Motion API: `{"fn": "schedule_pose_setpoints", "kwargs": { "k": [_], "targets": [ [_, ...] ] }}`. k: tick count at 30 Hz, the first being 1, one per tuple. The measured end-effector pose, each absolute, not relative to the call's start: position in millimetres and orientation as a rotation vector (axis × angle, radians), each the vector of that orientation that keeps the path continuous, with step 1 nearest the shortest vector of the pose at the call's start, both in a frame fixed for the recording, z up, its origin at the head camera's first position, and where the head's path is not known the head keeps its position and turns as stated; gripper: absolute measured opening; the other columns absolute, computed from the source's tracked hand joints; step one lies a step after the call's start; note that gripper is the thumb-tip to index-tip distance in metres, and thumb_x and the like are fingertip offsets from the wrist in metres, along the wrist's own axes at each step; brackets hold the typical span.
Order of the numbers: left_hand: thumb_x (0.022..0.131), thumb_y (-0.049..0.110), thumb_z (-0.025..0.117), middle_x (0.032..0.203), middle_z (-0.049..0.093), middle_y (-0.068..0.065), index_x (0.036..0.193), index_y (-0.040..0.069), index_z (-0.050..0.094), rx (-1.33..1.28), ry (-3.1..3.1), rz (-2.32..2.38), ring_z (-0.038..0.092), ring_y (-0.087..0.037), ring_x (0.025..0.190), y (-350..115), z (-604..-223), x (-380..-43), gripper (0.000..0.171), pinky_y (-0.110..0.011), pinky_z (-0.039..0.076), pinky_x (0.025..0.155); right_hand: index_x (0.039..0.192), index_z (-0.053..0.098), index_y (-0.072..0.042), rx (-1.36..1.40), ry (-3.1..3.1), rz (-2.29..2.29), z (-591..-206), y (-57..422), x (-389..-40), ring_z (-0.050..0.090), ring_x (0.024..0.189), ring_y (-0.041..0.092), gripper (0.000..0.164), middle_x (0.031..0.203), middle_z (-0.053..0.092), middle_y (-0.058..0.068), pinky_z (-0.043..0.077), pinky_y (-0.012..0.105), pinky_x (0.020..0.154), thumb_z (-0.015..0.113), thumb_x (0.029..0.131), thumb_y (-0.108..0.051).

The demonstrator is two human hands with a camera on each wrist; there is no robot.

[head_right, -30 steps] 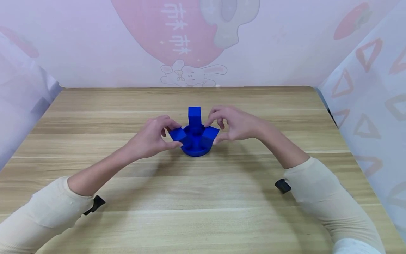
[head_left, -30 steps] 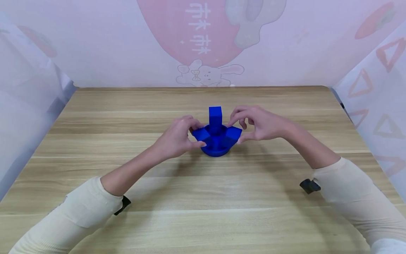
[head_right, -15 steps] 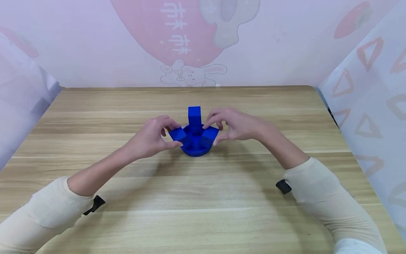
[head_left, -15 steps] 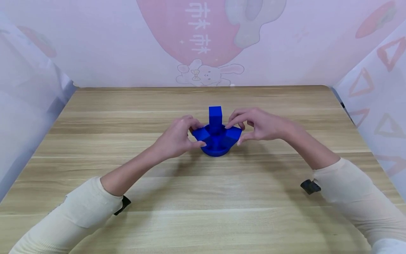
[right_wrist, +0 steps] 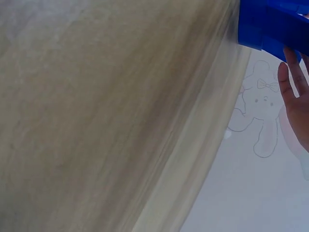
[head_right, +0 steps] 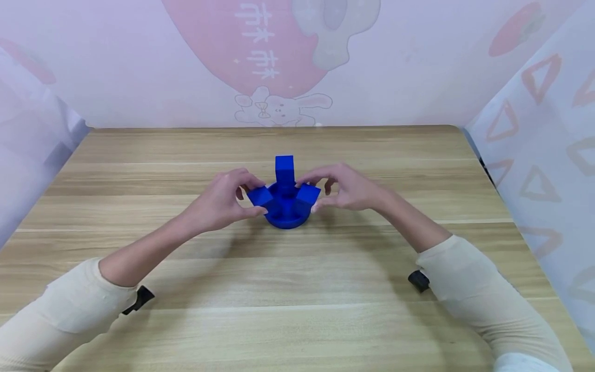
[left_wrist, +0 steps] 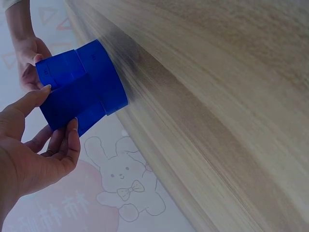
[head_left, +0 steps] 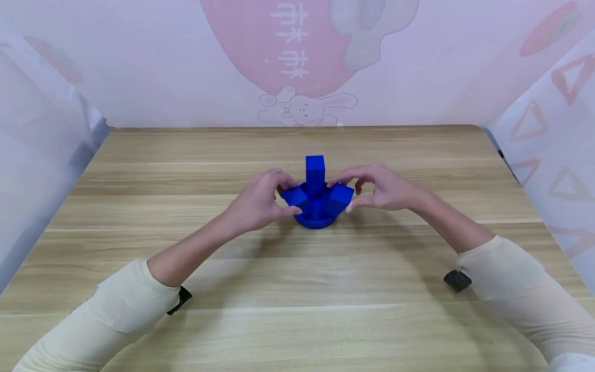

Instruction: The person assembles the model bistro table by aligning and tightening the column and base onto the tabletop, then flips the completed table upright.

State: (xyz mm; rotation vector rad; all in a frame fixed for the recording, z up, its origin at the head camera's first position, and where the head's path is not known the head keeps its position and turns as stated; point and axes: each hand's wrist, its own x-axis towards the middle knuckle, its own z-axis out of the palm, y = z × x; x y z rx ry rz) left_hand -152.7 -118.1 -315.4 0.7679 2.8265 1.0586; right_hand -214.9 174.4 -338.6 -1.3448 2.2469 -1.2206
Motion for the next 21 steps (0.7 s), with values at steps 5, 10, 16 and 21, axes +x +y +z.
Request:
{"fn": "schedule_pose_setpoints", "kwargs": {
  "k": [5,10,16,21],
  "targets": [
    [0.080,0.009,0.090,0.100,0.069,-0.014,0.111,-0.007,0.073,0.755,2.824,1.060,0.064,-0.028,0.093,-118.1,-315.7,-153.2,0.039,-0.040,0.055,0.083,0.127,0.068,0.006,-1.257,2.196,-1.321,-342.3,173.3,-214.2,0.066,0.113,0.020,0.050,0.128,0.070,0.020,0.057,0.033,0.089,0.084,0.079,0.008],
    [0.080,0.009,0.090,0.099,0.069,-0.014,0.111,-0.007,0.073,0.753,2.826,1.056,0.064,-0.028,0.093,-117.8,-314.9,-153.2,0.039,-0.040,0.055,0.082,0.125,0.069,0.007,-1.250,2.208,-1.332,-343.0,173.2,-214.1,0.067,0.109,0.020,0.048,0.126,0.070,0.021,0.056,0.031,0.091,0.086,0.081,0.001],
    [0.079,0.009,0.090,0.099,0.070,-0.015,0.110,-0.008,0.073,0.774,2.824,1.056,0.064,-0.028,0.092,-118.2,-313.8,-154.3,0.040,-0.040,0.055,0.080,0.124,0.070,0.007,-1.276,2.204,-1.355,-344.3,173.4,-214.8,0.069,0.104,0.022,0.047,0.123,0.072,0.019,0.057,0.030,0.089,0.086,0.080,0.001],
    [0.078,0.007,0.090,0.098,0.071,-0.016,0.111,-0.009,0.073,0.780,2.803,1.073,0.065,-0.028,0.088,-119.3,-313.4,-156.5,0.040,-0.038,0.056,0.077,0.124,0.069,0.007,-1.286,2.196,-1.365,-345.1,173.9,-215.1,0.071,0.104,0.022,0.047,0.123,0.072,0.019,0.057,0.030,0.091,0.086,0.080,0.003]
  ]
}}
